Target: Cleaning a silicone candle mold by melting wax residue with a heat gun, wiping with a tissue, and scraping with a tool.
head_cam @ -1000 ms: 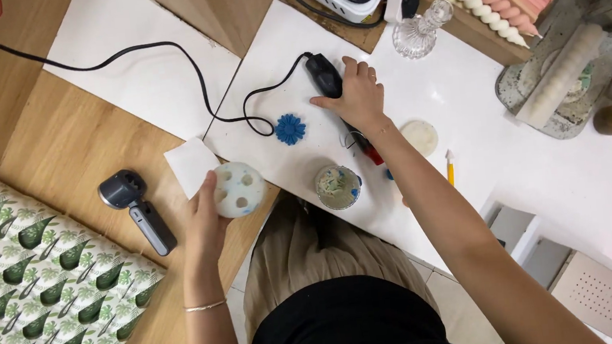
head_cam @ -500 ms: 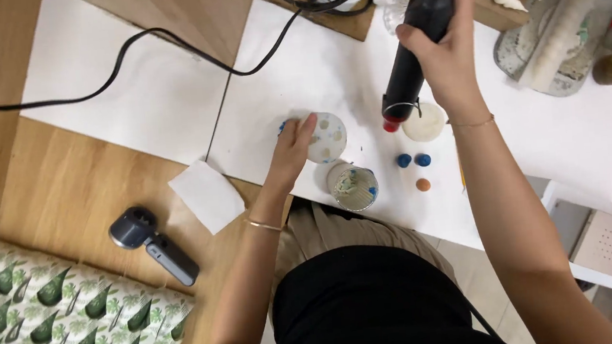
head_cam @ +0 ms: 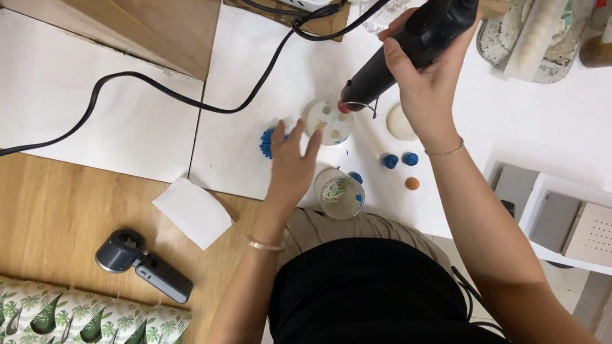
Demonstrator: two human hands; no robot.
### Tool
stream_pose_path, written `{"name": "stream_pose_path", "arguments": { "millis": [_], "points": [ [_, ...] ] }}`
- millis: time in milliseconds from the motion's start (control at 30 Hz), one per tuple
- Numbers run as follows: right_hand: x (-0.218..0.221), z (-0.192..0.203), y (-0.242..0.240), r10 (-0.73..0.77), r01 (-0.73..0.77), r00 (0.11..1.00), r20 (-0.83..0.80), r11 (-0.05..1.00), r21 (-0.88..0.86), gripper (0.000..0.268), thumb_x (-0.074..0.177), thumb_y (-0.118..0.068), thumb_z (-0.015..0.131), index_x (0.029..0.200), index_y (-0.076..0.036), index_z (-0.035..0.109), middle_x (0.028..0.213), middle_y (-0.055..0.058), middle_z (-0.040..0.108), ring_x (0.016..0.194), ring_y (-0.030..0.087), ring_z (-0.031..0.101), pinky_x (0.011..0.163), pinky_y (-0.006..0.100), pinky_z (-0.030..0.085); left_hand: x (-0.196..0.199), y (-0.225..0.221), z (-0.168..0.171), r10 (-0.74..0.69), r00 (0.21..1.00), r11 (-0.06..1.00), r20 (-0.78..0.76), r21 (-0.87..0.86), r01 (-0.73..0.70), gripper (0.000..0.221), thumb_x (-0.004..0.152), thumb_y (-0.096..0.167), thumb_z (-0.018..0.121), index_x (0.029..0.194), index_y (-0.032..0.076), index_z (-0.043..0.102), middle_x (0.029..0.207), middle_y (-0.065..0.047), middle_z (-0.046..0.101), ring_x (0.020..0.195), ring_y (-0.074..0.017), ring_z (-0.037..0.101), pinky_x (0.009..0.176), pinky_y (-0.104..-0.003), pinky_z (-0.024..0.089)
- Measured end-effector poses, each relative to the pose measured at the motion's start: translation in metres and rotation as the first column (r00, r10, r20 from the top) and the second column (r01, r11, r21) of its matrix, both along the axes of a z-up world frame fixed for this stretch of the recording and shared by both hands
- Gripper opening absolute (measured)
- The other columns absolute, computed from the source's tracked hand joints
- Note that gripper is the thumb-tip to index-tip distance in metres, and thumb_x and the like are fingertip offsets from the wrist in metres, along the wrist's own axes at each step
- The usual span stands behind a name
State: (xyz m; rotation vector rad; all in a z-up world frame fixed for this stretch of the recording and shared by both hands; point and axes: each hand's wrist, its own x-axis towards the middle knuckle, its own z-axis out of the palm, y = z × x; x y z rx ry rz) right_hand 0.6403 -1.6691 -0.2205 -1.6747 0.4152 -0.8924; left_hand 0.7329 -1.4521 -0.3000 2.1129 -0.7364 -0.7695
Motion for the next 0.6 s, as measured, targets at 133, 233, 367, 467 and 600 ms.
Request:
{"name": "stream_pose_path", "arguments": {
  "millis": [133,233,367,467,600],
  "points": [
    [0.007,-0.004,0.014,-0.02,0.016,1.0,0.023,0.991,0.136,0.059,0.111,0.01,0.067,0.148,-0.009,0.024,0.123,0.013,0.063,0.116,0.021,0.069,0.107,0.037,0.058,0.026,0.061,0.07,0.2,0.966,0.979,-0.163,-0.004,-0.203,0.039,0.104,0.026,0.057,0.131,-0.001,0.064,0.135,-0.024,0.066,0.123,-0.0319,0.067,0.093,-0.038,0.06],
    [0.012,-0.003,0.02,0.027,-0.033,0.998,0.049,0.992,0.125,0.06,0.112,0.011,0.067,0.147,-0.01,0.023,0.121,0.012,0.062,0.11,0.019,0.064,0.102,0.035,0.054,0.036,0.118,0.061,0.411,0.906,0.902,-0.104,0.195,-0.386,0.034,0.103,0.023,0.056,0.128,0.001,0.062,0.127,-0.021,0.068,0.112,-0.0282,0.071,0.087,-0.034,0.062],
    [0.018,-0.002,0.024,0.069,-0.069,0.998,0.012,0.996,0.047,0.057,0.112,0.012,0.067,0.144,-0.011,0.025,0.119,0.011,0.061,0.11,0.019,0.064,0.1,0.034,0.055,0.035,0.19,0.02,0.339,0.897,0.865,0.283,0.281,-0.415,0.038,0.1,0.022,0.066,0.127,-0.004,0.06,0.128,-0.028,0.056,0.107,-0.0369,0.065,0.089,-0.046,0.055],
    [0.019,-0.001,0.028,0.078,-0.078,0.997,-0.008,0.997,0.028,0.056,0.111,0.013,0.067,0.142,-0.011,0.027,0.119,0.011,0.06,0.112,0.018,0.063,0.103,0.034,0.057,0.028,0.213,-0.003,0.358,0.868,0.814,0.343,0.342,-0.47,0.052,0.096,0.024,0.073,0.135,-0.004,0.053,0.132,-0.03,0.047,0.11,-0.0423,0.057,0.093,-0.049,0.051],
    [0.019,-0.009,0.026,0.075,-0.077,0.996,-0.044,0.996,-0.044,0.056,0.111,0.01,0.068,0.141,-0.012,0.026,0.121,0.01,0.059,0.12,0.019,0.068,0.109,0.036,0.062,0.024,0.219,-0.02,0.382,0.82,0.751,0.426,0.374,-0.544,0.083,0.087,0.025,0.085,0.147,-0.008,0.038,0.132,-0.031,0.041,0.119,-0.0468,0.047,0.101,-0.051,0.045]
  ]
}}
